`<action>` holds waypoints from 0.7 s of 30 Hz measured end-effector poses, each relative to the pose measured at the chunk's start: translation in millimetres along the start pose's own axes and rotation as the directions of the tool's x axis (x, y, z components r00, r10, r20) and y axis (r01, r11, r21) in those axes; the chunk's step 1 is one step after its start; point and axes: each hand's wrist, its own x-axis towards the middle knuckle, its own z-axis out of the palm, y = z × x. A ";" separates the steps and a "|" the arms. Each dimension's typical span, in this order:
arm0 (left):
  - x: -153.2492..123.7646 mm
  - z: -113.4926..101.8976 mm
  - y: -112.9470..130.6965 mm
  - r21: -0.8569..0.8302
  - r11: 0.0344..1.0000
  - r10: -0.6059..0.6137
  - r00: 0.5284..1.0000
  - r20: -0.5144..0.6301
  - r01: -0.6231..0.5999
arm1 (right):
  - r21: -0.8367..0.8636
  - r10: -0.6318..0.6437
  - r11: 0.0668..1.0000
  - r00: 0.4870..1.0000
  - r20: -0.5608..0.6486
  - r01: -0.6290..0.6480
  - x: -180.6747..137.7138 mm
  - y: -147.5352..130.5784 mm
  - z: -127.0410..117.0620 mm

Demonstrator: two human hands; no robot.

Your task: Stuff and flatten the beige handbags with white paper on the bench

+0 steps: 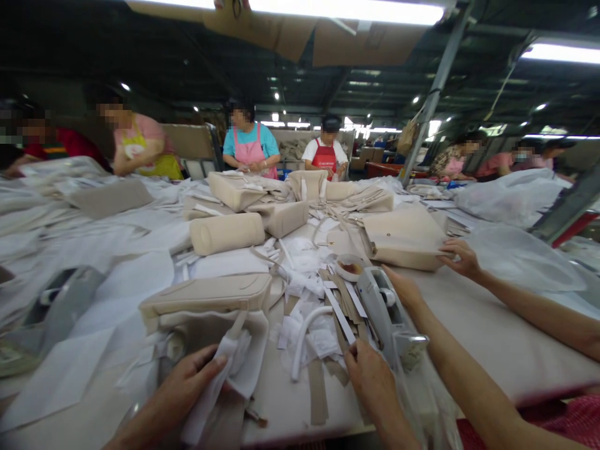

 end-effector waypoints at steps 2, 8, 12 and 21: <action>-0.5 -0.4 -0.8 -0.008 1.000 -0.005 1.000 0.002 0.005 | 0.056 -0.040 0.998 0.999 -0.004 0.040 2.8 7.0 0.9; -2.5 -1.1 -1.6 -0.013 1.000 -0.010 1.000 0.010 0.010 | 0.276 -0.026 0.961 0.999 -0.032 0.034 6.5 17.2 1.0; -1.9 -1.6 -1.4 -0.001 1.000 0.005 1.000 0.004 -0.005 | 0.347 -0.086 0.936 0.994 0.061 0.059 6.3 11.6 -0.8; -1.9 -0.1 -0.4 -0.029 0.999 -0.015 1.000 -0.005 0.014 | 0.524 0.000 0.851 0.997 0.075 -0.040 9.7 3.1 2.8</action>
